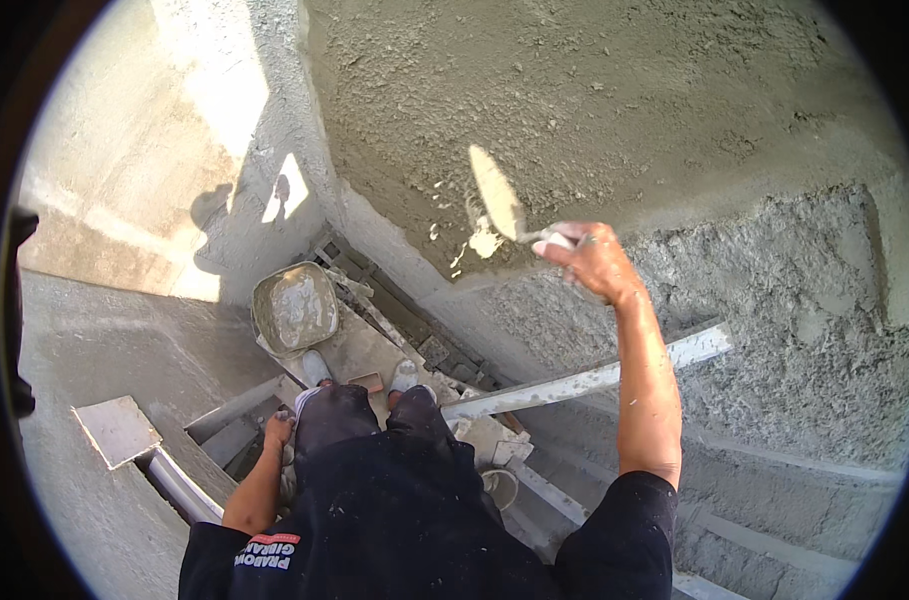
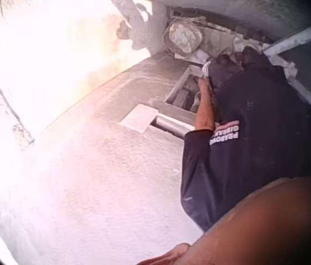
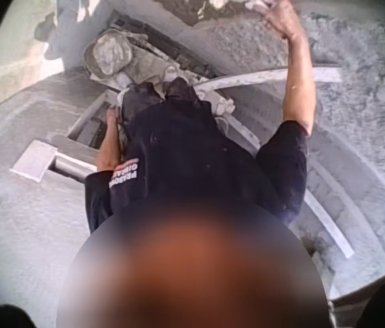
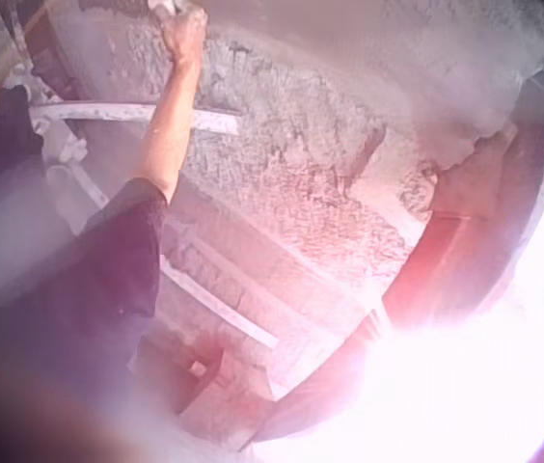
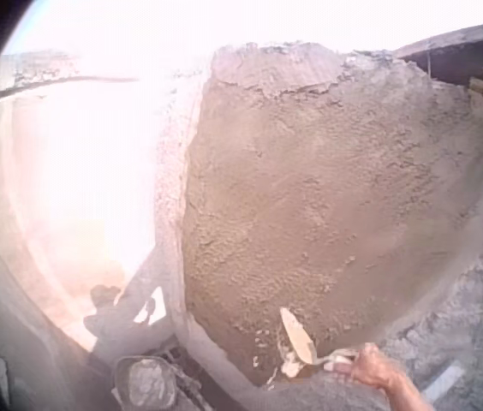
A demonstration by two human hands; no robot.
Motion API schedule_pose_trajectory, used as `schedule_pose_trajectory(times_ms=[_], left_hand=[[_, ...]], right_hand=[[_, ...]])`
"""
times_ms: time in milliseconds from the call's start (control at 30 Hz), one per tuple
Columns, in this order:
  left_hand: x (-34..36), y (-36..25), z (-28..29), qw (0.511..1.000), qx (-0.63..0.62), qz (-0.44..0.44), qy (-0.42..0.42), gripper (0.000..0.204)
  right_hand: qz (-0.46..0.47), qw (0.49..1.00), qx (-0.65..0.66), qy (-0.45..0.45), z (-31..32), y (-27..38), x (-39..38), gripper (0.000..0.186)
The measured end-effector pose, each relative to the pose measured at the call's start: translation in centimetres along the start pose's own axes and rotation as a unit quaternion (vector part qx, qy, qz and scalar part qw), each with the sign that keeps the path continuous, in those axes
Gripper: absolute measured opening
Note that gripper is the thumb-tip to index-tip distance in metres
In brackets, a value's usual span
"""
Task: The person scoops wet plaster from a bucket with a trowel and applies it to a vertical wall surface, smoothing it in repeated strokes. The person then uses a long straightedge to level the applied plaster along the wall.
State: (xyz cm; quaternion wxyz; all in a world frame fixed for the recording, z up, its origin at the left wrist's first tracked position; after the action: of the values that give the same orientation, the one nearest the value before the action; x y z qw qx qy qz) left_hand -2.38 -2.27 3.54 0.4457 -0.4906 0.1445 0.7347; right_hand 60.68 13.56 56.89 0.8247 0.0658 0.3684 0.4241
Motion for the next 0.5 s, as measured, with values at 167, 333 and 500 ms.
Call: schedule_pose_trajectory(times_ms=[167, 333, 500], left_hand=[[-2.7, -2.5, 0.0, 0.974, -0.218, -0.055, -0.013, 0.052], [-4.6, -1.0, 0.1, 0.971, -0.232, -0.032, -0.052, 0.049], [-5.8, 2.7, 0.5, 0.971, -0.227, -0.015, -0.076, 0.044]], right_hand=[[0.14, 0.876, 0.117, -0.446, 13.7, -3.9, -13.7, 0.024], [0.168, 0.955, 0.125, -0.209, 6.7, -6.3, -7.1, 0.025], [0.115, 0.989, -0.074, -0.061, -7.3, -9.9, 8.0, 0.044]])
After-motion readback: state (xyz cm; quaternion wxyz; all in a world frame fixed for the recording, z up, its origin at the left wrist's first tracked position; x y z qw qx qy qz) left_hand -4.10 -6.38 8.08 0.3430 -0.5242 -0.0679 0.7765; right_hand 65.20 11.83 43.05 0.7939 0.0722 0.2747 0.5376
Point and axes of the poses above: each hand's wrist, its own x-axis towards the middle knuckle, its own z-axis out of the back of the hand, y = z × x, the point moved 5 cm from there along x, towards the middle knuckle, and after that the axes turned 5 degrees about y, right-handed, at the moved point
